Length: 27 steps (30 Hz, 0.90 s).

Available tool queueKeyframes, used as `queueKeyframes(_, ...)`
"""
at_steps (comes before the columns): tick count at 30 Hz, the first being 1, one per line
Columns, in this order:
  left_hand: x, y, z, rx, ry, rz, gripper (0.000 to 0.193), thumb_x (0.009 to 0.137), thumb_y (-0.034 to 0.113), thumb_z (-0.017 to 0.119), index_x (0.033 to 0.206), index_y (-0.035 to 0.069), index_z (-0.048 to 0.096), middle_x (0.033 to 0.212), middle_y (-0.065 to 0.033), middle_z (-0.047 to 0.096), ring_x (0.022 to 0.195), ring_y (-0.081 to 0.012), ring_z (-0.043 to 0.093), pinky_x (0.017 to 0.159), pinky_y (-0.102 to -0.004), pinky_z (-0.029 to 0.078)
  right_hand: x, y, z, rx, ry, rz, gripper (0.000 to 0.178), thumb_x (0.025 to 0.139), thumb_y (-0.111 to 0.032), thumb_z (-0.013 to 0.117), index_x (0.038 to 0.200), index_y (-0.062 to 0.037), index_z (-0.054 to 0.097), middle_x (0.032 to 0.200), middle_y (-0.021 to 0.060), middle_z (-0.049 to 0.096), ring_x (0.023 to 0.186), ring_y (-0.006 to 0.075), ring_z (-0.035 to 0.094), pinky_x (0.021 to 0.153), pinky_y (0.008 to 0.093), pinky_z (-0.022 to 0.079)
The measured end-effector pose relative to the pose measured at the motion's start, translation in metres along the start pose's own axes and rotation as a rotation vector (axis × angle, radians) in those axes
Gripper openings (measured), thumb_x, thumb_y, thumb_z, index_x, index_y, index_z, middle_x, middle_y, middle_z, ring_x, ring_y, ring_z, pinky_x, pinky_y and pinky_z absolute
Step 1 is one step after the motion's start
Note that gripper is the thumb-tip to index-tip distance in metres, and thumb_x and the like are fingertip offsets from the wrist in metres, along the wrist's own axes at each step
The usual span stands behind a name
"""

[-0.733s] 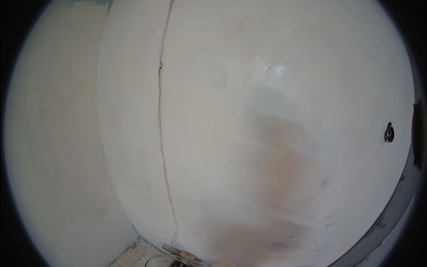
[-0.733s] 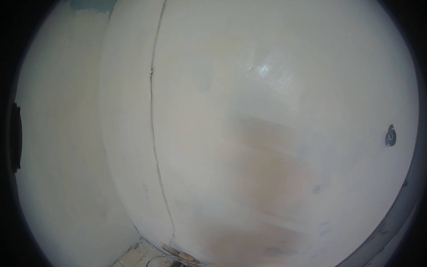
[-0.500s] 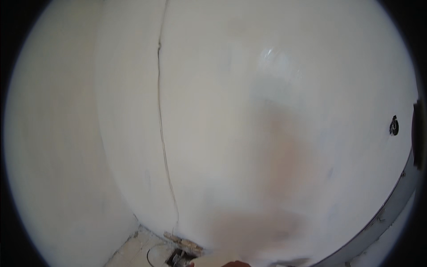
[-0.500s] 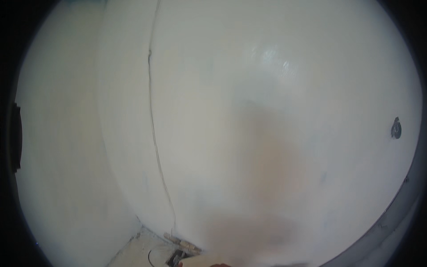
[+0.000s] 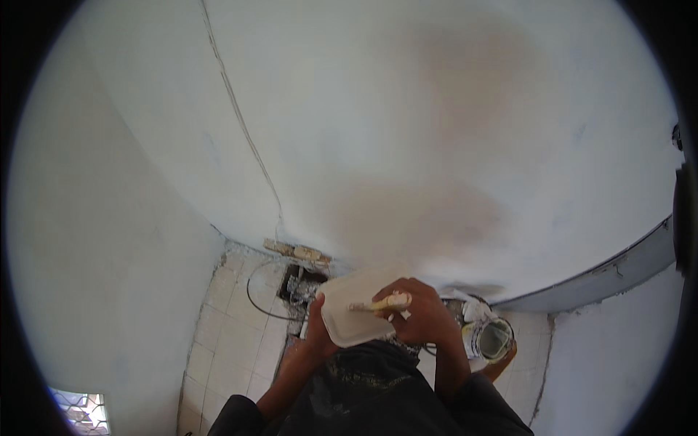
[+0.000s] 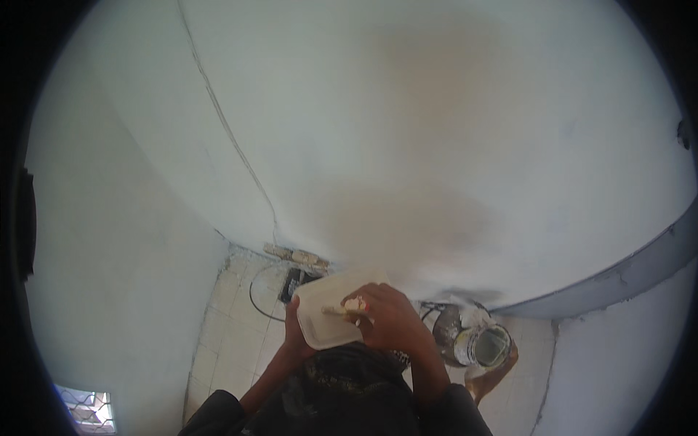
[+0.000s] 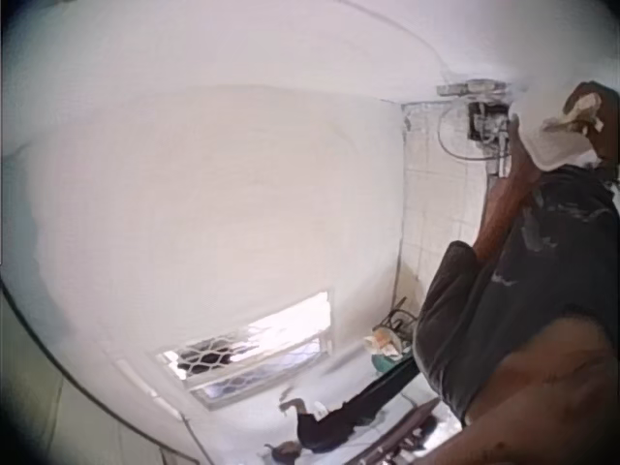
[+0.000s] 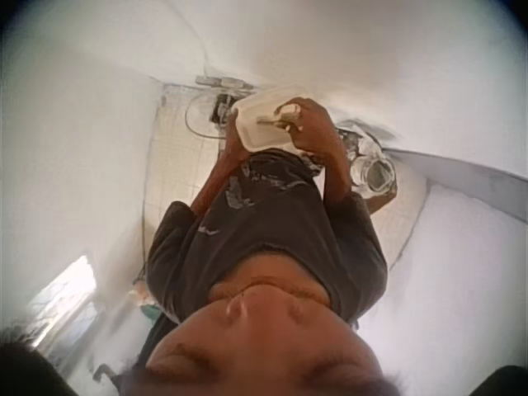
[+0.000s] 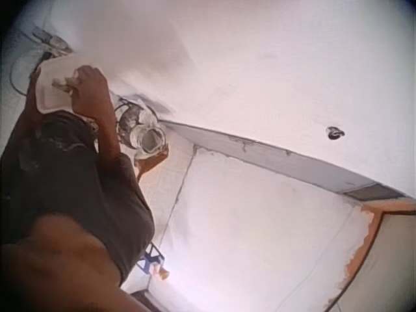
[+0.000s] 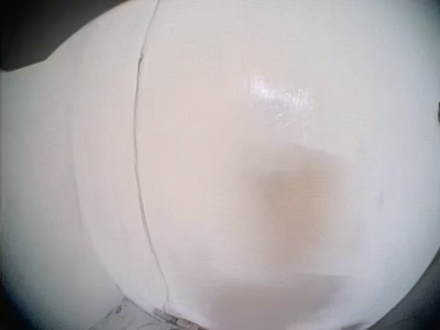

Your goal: The person paints a white wall using a brush, dipping it into a small white container of paint and applying it to the wall surface with repeated strokes.

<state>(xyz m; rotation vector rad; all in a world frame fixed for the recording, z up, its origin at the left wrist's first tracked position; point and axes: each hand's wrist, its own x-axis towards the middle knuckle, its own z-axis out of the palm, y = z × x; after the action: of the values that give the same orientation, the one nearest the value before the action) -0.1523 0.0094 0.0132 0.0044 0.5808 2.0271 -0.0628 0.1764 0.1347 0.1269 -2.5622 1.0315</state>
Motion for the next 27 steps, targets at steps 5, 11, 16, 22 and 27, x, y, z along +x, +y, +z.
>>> queueKeyframes(5, -0.012, 0.021, 0.012, 0.005, -0.047, -0.031, 0.073, 0.087, 0.057, 0.034, 0.139, 0.005, 0.029, 0.133, -0.0183, 0.043, 0.119, -0.0333, 0.047, 0.100, -0.0456, 0.040, 0.008, -0.017, 0.002, -0.069, 0.096, -0.053, 0.029, 0.059, 0.007, 0.066, 0.084, -0.0079, 0.063, 0.080, 0.0020, 0.064, 0.073, 0.0228, 0.061, 0.065, 0.0329, 0.049)
queueKeyframes(11, -0.009, 0.024, 0.004, -0.020, -0.038, -0.058, 0.073, 0.088, 0.056, 0.034, 0.138, 0.004, 0.029, 0.133, -0.0182, 0.043, 0.120, -0.0324, 0.047, 0.100, -0.0450, 0.040, 0.016, -0.015, 0.009, -0.183, 0.088, -0.065, 0.039, 0.052, 0.005, 0.064, 0.088, -0.0080, 0.062, 0.084, 0.0030, 0.063, 0.076, 0.0237, 0.061, 0.068, 0.0335, 0.049)
queueKeyframes(16, -0.007, 0.025, -0.001, 0.013, -0.016, -0.022, 0.070, 0.089, 0.055, 0.034, 0.138, 0.004, 0.029, 0.132, -0.0182, 0.044, 0.119, -0.0310, 0.048, 0.100, -0.0436, 0.040, 0.014, -0.012, 0.024, -0.131, 0.015, -0.061, 0.040, 0.052, 0.005, 0.062, 0.089, -0.0093, 0.062, 0.084, 0.0025, 0.062, 0.077, 0.0234, 0.062, 0.067, 0.0342, 0.049)
queueKeyframes(22, -0.011, 0.030, -0.007, 0.030, 0.054, -0.098, 0.070, 0.090, 0.055, 0.034, 0.138, 0.005, 0.029, 0.132, -0.0178, 0.044, 0.120, -0.0314, 0.047, 0.100, -0.0438, 0.039, 0.017, -0.011, 0.024, -0.051, -0.084, -0.040, 0.032, 0.056, 0.004, 0.066, 0.084, -0.0105, 0.064, 0.081, 0.0005, 0.063, 0.072, 0.0219, 0.062, 0.063, 0.0337, 0.049)
queueKeyframes(27, -0.013, 0.030, -0.016, 0.215, 0.013, -0.094, 0.067, 0.091, 0.053, 0.033, 0.138, 0.005, 0.031, 0.132, -0.0172, 0.045, 0.119, -0.0306, 0.048, 0.100, -0.0438, 0.039, 0.026, -0.012, 0.028, 0.039, -0.190, 0.000, 0.027, 0.059, 0.004, 0.070, 0.081, -0.0106, 0.064, 0.081, 0.0007, 0.063, 0.072, 0.0221, 0.062, 0.062, 0.0315, 0.050)
